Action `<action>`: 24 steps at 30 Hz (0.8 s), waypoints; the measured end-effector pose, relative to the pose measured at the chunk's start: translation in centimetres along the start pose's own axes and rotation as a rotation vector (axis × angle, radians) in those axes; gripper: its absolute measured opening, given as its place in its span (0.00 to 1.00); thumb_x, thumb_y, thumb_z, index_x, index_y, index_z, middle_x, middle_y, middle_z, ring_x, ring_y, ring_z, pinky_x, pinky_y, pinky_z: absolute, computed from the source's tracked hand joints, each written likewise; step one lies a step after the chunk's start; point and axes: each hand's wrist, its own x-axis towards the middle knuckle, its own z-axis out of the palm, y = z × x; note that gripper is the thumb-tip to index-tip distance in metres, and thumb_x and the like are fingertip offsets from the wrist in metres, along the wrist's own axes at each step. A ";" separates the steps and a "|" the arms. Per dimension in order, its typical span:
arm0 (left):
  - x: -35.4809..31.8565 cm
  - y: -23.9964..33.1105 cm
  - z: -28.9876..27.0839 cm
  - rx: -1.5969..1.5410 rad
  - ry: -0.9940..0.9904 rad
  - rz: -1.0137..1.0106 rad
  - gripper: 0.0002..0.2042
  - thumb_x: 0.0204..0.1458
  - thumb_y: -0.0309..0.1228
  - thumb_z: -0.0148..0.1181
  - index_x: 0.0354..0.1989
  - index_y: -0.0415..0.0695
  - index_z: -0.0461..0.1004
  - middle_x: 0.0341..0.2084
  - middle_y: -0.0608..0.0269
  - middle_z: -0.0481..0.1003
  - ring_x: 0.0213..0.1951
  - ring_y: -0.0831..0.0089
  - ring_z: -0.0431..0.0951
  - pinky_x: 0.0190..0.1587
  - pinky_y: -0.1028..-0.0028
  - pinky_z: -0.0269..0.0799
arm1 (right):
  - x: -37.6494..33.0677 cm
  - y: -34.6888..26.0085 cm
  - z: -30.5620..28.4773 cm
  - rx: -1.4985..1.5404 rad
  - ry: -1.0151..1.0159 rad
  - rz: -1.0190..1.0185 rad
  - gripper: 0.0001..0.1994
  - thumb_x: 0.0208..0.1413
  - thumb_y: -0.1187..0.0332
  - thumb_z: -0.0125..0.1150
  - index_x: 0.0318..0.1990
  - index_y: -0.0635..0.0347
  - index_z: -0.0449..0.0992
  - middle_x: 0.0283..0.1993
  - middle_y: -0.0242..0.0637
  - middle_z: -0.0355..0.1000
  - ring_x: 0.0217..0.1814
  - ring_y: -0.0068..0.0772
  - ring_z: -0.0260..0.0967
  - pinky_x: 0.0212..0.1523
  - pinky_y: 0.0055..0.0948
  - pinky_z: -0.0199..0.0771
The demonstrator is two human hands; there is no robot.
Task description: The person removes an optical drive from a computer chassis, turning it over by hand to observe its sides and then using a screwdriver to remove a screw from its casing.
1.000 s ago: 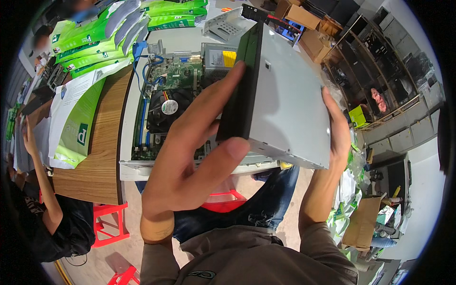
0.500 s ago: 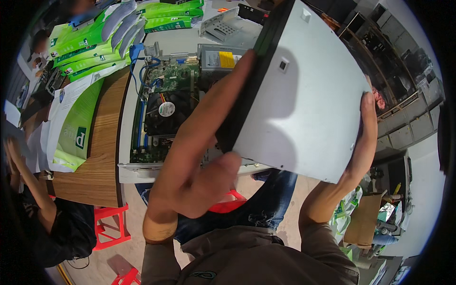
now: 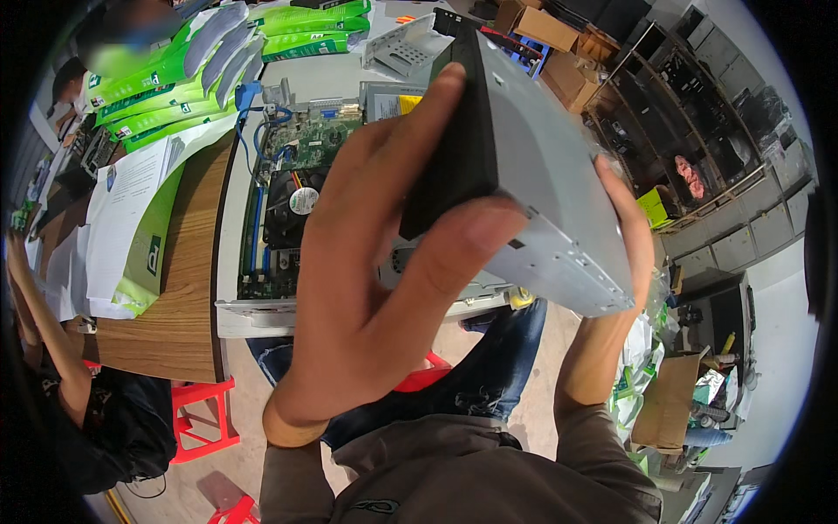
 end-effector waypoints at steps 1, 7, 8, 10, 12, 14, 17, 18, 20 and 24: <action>0.0 0.0 0.1 -0.012 0.009 0.001 0.38 0.61 0.57 0.51 0.65 0.32 0.66 0.62 0.44 0.70 0.64 0.58 0.70 0.66 0.64 0.60 | 0.1 0.1 -0.1 -0.015 -0.014 0.016 0.14 0.61 0.63 0.64 0.46 0.66 0.78 0.38 0.43 0.79 0.34 0.33 0.79 0.37 0.29 0.82; 0.0 0.0 0.4 -0.054 0.023 -0.008 0.37 0.59 0.54 0.57 0.66 0.33 0.65 0.63 0.46 0.68 0.64 0.59 0.68 0.67 0.65 0.58 | 0.8 0.9 -1.1 -0.020 -0.059 0.053 0.16 0.60 0.61 0.65 0.46 0.66 0.78 0.37 0.41 0.79 0.33 0.32 0.78 0.37 0.27 0.79; 0.0 0.0 0.4 -0.054 0.016 -0.014 0.37 0.59 0.53 0.59 0.66 0.33 0.64 0.64 0.47 0.68 0.64 0.59 0.68 0.67 0.65 0.58 | 1.0 1.1 -1.3 -0.033 -0.013 0.062 0.17 0.62 0.61 0.63 0.49 0.67 0.77 0.40 0.45 0.79 0.36 0.36 0.79 0.40 0.31 0.80; 0.0 -0.1 0.5 -0.086 -0.001 -0.040 0.40 0.56 0.51 0.64 0.68 0.33 0.60 0.65 0.48 0.65 0.64 0.60 0.67 0.67 0.65 0.59 | 1.3 1.3 -1.5 -0.049 -0.008 0.077 0.19 0.64 0.62 0.58 0.53 0.71 0.74 0.46 0.52 0.79 0.42 0.45 0.81 0.47 0.38 0.83; -0.1 -0.5 0.6 -0.155 -0.013 -0.057 0.45 0.51 0.49 0.70 0.70 0.34 0.56 0.67 0.49 0.63 0.64 0.61 0.67 0.66 0.65 0.60 | 1.6 1.6 -1.7 -0.040 -0.043 0.096 0.19 0.65 0.62 0.57 0.53 0.70 0.74 0.46 0.52 0.79 0.43 0.46 0.81 0.47 0.39 0.82; -0.2 -0.9 0.6 -0.123 -0.055 -0.041 0.50 0.45 0.47 0.75 0.72 0.35 0.53 0.67 0.50 0.61 0.64 0.61 0.67 0.66 0.64 0.61 | 1.7 1.7 -1.8 -0.032 -0.070 0.114 0.19 0.65 0.62 0.57 0.53 0.70 0.75 0.46 0.52 0.79 0.43 0.46 0.81 0.46 0.40 0.82; -0.7 -1.6 -0.1 0.069 -0.132 0.011 0.56 0.35 0.45 0.80 0.72 0.37 0.52 0.67 0.50 0.60 0.64 0.59 0.67 0.67 0.62 0.62 | 1.6 1.7 -1.9 0.002 -0.085 0.120 0.18 0.65 0.61 0.57 0.53 0.68 0.76 0.45 0.49 0.80 0.41 0.44 0.81 0.45 0.38 0.82; -1.0 -1.8 -0.3 0.113 -0.135 0.014 0.57 0.33 0.44 0.81 0.72 0.39 0.53 0.67 0.50 0.60 0.64 0.58 0.67 0.67 0.61 0.62 | 1.5 1.8 -1.9 -0.037 -0.072 0.108 0.19 0.64 0.60 0.59 0.55 0.67 0.74 0.47 0.46 0.78 0.44 0.39 0.78 0.46 0.34 0.79; -1.2 -2.5 -1.0 0.282 -0.105 0.108 0.53 0.32 0.42 0.81 0.70 0.41 0.57 0.65 0.49 0.63 0.64 0.55 0.68 0.67 0.59 0.62 | 1.3 1.9 -1.9 -0.084 -0.107 0.098 0.23 0.62 0.59 0.63 0.59 0.65 0.72 0.50 0.39 0.75 0.49 0.28 0.74 0.49 0.26 0.74; -1.2 -4.5 -2.2 0.348 -0.082 0.371 0.34 0.40 0.32 0.75 0.59 0.43 0.69 0.55 0.48 0.71 0.63 0.47 0.69 0.66 0.54 0.63 | 1.3 2.3 -1.6 -0.293 -0.166 0.065 0.28 0.63 0.57 0.62 0.64 0.67 0.67 0.53 0.43 0.73 0.56 0.30 0.69 0.57 0.25 0.69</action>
